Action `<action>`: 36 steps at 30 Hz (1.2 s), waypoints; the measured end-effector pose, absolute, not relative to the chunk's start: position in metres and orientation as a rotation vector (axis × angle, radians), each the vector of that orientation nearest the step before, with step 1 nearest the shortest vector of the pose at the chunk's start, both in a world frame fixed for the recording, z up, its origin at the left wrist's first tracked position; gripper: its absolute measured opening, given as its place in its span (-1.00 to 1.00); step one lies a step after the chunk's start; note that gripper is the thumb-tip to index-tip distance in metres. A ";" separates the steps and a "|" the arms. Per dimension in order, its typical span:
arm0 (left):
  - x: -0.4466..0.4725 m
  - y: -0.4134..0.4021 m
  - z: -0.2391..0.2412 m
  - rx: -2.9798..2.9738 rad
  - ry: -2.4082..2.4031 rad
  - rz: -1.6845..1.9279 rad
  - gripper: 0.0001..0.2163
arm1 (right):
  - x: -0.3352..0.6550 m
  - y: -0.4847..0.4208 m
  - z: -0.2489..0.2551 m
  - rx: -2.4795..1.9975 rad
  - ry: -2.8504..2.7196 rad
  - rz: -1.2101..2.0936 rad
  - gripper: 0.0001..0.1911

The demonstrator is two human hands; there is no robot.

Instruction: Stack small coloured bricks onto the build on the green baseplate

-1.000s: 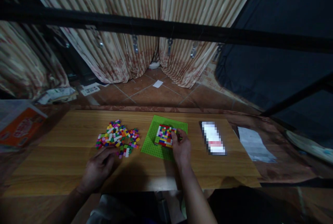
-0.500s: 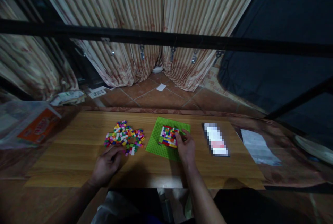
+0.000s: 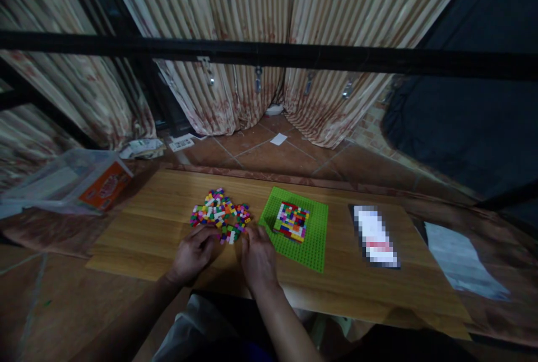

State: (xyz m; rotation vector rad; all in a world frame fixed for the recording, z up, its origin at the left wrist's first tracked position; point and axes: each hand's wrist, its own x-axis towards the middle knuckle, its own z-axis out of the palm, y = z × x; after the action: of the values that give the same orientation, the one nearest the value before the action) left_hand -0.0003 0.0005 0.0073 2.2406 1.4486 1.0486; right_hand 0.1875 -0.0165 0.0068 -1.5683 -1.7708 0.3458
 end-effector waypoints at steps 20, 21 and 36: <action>-0.002 0.003 0.004 2.230 1.439 1.074 -0.83 | 0.217 -0.030 0.020 -1.540 -1.409 0.576 -0.76; -0.002 0.003 0.005 2.234 1.431 1.069 -0.83 | 0.222 -0.031 0.019 -1.553 -1.369 0.591 -0.76; -0.004 0.004 0.002 2.280 1.412 1.063 -0.82 | 0.281 -0.022 0.025 -1.650 -1.224 0.446 -0.73</action>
State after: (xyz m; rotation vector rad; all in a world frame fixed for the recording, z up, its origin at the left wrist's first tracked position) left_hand -0.0036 0.0043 0.0024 2.2799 1.4115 1.0629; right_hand 0.2806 -0.0217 0.0249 -1.6497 -1.2243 0.4463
